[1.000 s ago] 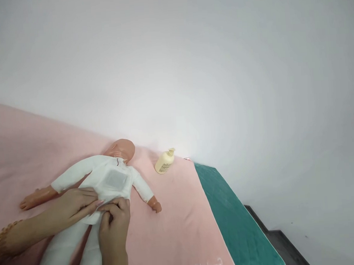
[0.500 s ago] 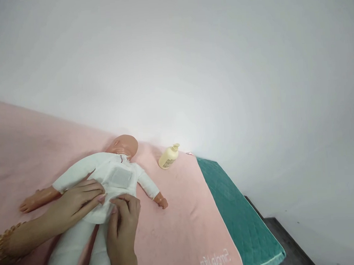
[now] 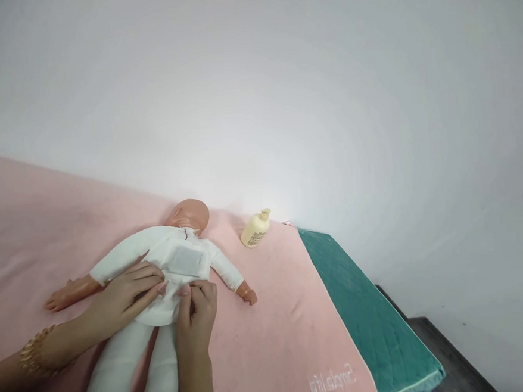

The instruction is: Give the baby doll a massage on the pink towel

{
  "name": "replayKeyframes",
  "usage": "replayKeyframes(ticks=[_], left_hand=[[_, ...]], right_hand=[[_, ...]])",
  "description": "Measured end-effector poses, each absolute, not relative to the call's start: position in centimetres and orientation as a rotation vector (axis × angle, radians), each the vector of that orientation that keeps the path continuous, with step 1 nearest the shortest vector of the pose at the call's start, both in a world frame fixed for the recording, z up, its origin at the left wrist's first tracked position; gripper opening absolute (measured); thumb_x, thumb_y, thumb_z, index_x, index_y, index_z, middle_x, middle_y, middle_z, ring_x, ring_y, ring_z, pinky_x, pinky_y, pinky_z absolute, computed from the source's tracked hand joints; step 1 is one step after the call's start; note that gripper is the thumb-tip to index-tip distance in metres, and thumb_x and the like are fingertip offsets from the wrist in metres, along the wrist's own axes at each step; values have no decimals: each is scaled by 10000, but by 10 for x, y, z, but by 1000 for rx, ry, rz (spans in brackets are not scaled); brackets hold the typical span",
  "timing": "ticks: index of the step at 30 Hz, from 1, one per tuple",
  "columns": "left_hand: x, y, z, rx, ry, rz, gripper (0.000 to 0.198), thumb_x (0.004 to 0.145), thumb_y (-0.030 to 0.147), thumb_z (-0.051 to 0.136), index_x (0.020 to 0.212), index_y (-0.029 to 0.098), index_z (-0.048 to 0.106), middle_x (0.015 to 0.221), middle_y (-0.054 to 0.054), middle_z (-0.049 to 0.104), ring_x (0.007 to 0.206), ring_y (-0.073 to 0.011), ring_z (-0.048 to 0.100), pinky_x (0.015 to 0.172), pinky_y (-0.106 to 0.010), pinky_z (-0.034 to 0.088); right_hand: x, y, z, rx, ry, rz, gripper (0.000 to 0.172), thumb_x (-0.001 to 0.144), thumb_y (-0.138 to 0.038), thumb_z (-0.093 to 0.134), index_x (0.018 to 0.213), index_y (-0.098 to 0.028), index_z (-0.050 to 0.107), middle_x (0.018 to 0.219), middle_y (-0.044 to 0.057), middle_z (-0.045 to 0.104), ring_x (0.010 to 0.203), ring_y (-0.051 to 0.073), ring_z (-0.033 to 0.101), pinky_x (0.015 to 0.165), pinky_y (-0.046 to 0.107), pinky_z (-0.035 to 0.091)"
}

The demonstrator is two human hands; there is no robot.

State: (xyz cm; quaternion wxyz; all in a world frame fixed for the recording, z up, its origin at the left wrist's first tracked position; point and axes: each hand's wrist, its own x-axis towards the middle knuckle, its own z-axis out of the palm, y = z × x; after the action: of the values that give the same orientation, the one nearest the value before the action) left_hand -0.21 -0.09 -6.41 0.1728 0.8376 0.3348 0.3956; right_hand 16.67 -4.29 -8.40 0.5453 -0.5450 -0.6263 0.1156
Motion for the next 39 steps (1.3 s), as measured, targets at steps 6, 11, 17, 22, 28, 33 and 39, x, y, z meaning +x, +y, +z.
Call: replayKeyframes(ticks=[6,11,17,22,28,33,39], left_hand=[[-3,-5,-60,2353,948,1281,321,1024,280,372,805,195,590,919,-19,646,915,-183,564,1069,-392,291],[-3,-1,-61,2337,961,1189,292,1028,308,390,871,200,611,937,-7,661,917,-177,590,1092,-388,265],[-4,8,-64,2304,982,995,318,1024,353,380,853,197,598,880,-10,652,886,-193,598,1001,-378,351],[-4,20,-61,2330,957,977,330,1008,359,412,820,195,627,817,-3,643,815,-185,595,916,-367,378],[-5,29,-51,2225,902,1236,315,1018,327,412,835,186,627,831,-15,640,810,-176,587,751,-296,453],[-4,32,-59,2297,908,1361,266,1041,318,421,1124,218,652,1189,-43,646,1153,-191,562,1021,-334,434],[-5,41,-75,2461,1012,1275,371,1051,409,403,1309,208,580,1345,-69,608,1297,-234,503,1114,-413,393]], right_hand=[[168,-50,-79,-1221,-1494,303,308,999,-328,450,964,-235,741,1061,84,643,1063,234,579,938,397,451],[168,-47,-77,-1279,-1534,360,314,1010,-303,435,988,-252,744,1045,61,665,1051,224,576,955,394,416],[170,-37,-75,-1364,-1580,366,361,997,-297,439,869,-240,771,875,51,688,908,226,593,855,371,423],[177,-15,-64,-1428,-1637,471,367,925,-258,513,668,-212,771,679,40,644,744,215,608,750,347,433],[175,2,-44,-1296,-1501,385,435,970,-322,460,631,-216,710,657,28,623,724,201,601,684,315,442],[176,17,-36,-1224,-1561,356,309,977,-359,469,954,-212,739,1002,78,695,1013,230,604,914,358,460],[178,21,-48,-1277,-1617,500,350,1000,-344,415,1007,-186,727,1028,99,702,1038,241,600,960,393,439]])
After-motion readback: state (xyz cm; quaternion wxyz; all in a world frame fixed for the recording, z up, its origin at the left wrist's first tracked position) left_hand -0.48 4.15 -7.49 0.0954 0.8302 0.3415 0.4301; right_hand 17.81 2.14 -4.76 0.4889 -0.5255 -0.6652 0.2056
